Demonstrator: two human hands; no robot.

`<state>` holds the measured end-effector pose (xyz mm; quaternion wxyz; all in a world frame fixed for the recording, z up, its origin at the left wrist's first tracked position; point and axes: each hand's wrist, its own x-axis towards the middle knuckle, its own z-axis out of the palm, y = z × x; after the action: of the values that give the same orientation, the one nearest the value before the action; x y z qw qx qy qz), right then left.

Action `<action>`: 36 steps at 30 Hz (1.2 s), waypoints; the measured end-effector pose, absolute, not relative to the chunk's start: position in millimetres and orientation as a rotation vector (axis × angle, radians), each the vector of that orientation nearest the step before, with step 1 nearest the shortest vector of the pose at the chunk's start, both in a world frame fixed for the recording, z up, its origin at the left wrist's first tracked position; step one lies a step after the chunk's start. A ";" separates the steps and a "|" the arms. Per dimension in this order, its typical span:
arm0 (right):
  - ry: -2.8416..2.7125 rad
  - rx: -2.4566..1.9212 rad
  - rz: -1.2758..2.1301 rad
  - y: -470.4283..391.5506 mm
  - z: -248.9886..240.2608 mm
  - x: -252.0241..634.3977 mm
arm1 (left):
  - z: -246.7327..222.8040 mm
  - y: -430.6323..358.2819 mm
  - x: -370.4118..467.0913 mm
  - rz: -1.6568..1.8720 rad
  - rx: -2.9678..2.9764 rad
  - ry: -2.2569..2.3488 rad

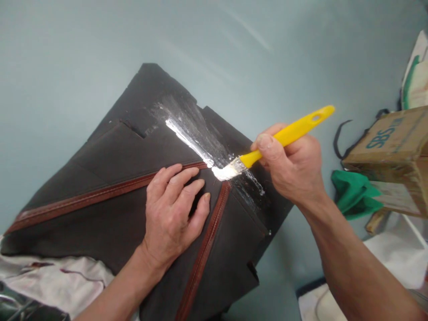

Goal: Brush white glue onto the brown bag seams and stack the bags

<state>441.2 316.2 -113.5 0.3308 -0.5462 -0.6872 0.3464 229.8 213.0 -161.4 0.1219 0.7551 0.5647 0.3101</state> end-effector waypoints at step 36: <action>-1.656 -1.372 0.892 286.3 -113.6 456.1 | -162.6 217.5 227.4 0.825 2.216 1.637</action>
<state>456.1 286.3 -113.6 0.3957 -0.5412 -0.6533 0.3518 227.4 217.5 -162.6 0.1327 0.7637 0.5641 0.2845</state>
